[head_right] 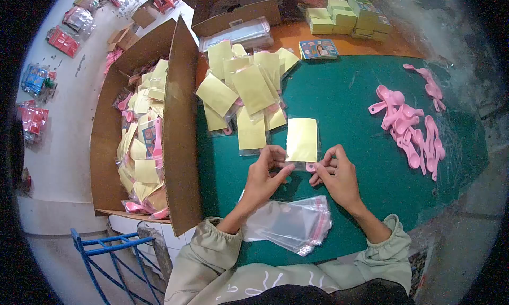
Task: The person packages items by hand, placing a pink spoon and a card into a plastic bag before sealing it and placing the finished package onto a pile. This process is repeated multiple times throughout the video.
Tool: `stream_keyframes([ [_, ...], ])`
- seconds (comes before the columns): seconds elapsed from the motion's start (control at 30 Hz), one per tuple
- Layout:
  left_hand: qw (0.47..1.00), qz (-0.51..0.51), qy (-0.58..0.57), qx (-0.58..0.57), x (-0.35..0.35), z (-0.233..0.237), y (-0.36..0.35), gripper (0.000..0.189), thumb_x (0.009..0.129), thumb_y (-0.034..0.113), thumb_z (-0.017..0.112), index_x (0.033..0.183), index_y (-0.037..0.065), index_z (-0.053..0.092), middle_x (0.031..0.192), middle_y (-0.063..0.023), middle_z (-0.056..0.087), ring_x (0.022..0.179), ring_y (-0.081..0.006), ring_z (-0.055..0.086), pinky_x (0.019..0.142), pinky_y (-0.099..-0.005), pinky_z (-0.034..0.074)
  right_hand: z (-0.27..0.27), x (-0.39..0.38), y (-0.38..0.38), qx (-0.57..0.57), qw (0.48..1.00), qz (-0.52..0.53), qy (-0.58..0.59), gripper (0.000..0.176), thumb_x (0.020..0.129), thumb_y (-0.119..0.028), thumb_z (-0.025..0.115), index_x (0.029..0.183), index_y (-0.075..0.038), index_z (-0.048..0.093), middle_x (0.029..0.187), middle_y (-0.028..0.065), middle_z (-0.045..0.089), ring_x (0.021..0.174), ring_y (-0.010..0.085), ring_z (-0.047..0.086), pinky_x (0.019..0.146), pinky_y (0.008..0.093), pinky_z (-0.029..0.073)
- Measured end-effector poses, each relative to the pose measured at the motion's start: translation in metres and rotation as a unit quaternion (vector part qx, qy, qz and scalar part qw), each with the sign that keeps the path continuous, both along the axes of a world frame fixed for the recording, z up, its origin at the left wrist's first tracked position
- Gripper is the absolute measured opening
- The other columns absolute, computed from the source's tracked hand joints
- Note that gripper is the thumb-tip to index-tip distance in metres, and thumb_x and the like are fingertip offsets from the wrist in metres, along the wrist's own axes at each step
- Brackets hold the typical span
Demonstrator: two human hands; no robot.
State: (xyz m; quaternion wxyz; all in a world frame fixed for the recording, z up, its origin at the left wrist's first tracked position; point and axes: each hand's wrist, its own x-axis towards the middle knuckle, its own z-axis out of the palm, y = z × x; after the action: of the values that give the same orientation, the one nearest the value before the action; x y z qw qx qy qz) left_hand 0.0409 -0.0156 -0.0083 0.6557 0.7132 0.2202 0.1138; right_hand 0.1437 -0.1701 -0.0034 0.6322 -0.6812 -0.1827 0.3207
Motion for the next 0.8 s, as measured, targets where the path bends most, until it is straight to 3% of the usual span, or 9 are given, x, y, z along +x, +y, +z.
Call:
stream_keyframes([
  [0.23, 0.998, -0.036, -0.005, 0.049, -0.003, -0.004, 0.002, 0.02, 0.084, 0.01, 0.06, 0.101, 0.001, 0.053, 0.082, -0.0061, 0.06, 0.07, -0.0115, 0.06, 0.05, -0.0248, 0.046, 0.004, -0.002, 0.001, -0.011, 0.999, 0.019, -0.027, 0.022, 0.087, 0.001, 0.051, 0.108, 0.003, 0.045, 0.074, 0.0084, 0.059, 0.062, 0.014, 0.063, 0.053, 0.0242, 0.052],
  [0.33, 0.995, -0.032, -0.02, 0.093, -0.003, 0.002, 0.002, 0.028, 0.085, 0.008, 0.061, 0.112, 0.006, 0.054, 0.079, -0.0043, 0.06, 0.063, -0.0058, 0.053, 0.05, -0.0199, 0.044, 0.005, -0.003, 0.0, -0.022, 0.998, 0.028, -0.047, 0.028, 0.087, 0.0, 0.051, 0.115, 0.003, 0.047, 0.075, 0.0079, 0.059, 0.062, 0.0139, 0.062, 0.054, 0.0242, 0.051],
  [0.4, 0.992, -0.028, -0.05, 0.108, -0.004, 0.006, 0.004, 0.032, 0.084, 0.008, 0.06, 0.115, 0.005, 0.053, 0.089, -0.0083, 0.061, 0.07, -0.013, 0.058, 0.052, -0.0235, 0.045, 0.01, 0.0, -0.001, -0.033, 0.997, 0.035, -0.055, 0.028, 0.086, -0.002, 0.053, 0.113, 0.002, 0.052, 0.075, 0.0082, 0.06, 0.063, 0.0144, 0.062, 0.055, 0.0258, 0.05],
  [0.5, 0.993, -0.002, -0.036, 0.109, -0.002, 0.039, 0.018, 0.035, 0.082, 0.008, 0.06, 0.117, 0.004, 0.052, 0.099, -0.0131, 0.06, 0.076, -0.0199, 0.062, 0.057, -0.0282, 0.047, 0.022, 0.044, -0.008, -0.131, 0.892, 0.046, -0.431, 0.02, 0.083, -0.005, 0.056, 0.103, 0.0, 0.058, 0.077, 0.0107, 0.06, 0.067, 0.0174, 0.061, 0.058, 0.0297, 0.048],
  [0.53, 0.995, 0.009, -0.017, 0.103, -0.002, 0.051, 0.025, 0.036, 0.082, 0.009, 0.061, 0.117, 0.003, 0.052, 0.101, -0.0144, 0.06, 0.078, -0.0217, 0.062, 0.06, -0.0296, 0.048, 0.027, 0.062, -0.009, -0.134, 0.88, -0.025, -0.454, 0.017, 0.082, -0.007, 0.057, 0.098, -0.001, 0.061, 0.078, 0.0117, 0.06, 0.069, 0.0198, 0.06, 0.06, 0.0312, 0.047],
  [0.63, 0.911, 0.124, -0.142, 0.367, 0.009, 0.049, 0.054, 0.037, 0.081, 0.009, 0.061, 0.117, 0.003, 0.052, 0.105, -0.015, 0.058, 0.085, -0.0254, 0.061, 0.069, -0.0343, 0.048, 0.035, 0.134, -0.031, -0.171, 0.847, -0.161, -0.478, 0.015, 0.08, -0.009, 0.058, 0.092, -0.001, 0.063, 0.085, 0.0148, 0.06, 0.076, 0.0259, 0.06, 0.066, 0.0341, 0.047],
  [0.7, 0.855, 0.165, -0.14, 0.472, 0.008, 0.058, 0.052, 0.035, 0.081, 0.008, 0.062, 0.113, 0.002, 0.052, 0.106, -0.014, 0.057, 0.09, -0.0267, 0.06, 0.074, -0.0353, 0.048, 0.026, 0.18, -0.06, -0.241, 0.783, -0.164, -0.55, 0.019, 0.076, -0.01, 0.061, 0.092, 0.0, 0.062, 0.09, 0.0159, 0.06, 0.081, 0.0286, 0.06, 0.071, 0.0367, 0.047],
  [0.73, 0.834, 0.174, -0.119, 0.51, 0.004, 0.062, 0.048, 0.033, 0.08, 0.008, 0.063, 0.111, 0.001, 0.053, 0.107, -0.0132, 0.057, 0.092, -0.0272, 0.059, 0.076, -0.0353, 0.047, 0.027, 0.186, -0.064, -0.252, 0.79, -0.15, -0.538, 0.019, 0.075, -0.011, 0.062, 0.091, 0.0, 0.062, 0.09, 0.0163, 0.059, 0.082, 0.0294, 0.059, 0.071, 0.0378, 0.046],
  [0.8, 0.932, -0.071, -0.084, 0.346, -0.01, 0.059, 0.028, 0.03, 0.077, 0.012, 0.066, 0.102, 0.002, 0.054, 0.109, -0.0148, 0.054, 0.098, -0.0307, 0.055, 0.081, -0.0373, 0.046, 0.026, 0.192, -0.066, -0.276, 0.808, -0.123, -0.506, 0.021, 0.073, -0.014, 0.064, 0.088, 0.0, 0.062, 0.09, 0.0171, 0.058, 0.085, 0.0309, 0.058, 0.073, 0.0401, 0.046],
])
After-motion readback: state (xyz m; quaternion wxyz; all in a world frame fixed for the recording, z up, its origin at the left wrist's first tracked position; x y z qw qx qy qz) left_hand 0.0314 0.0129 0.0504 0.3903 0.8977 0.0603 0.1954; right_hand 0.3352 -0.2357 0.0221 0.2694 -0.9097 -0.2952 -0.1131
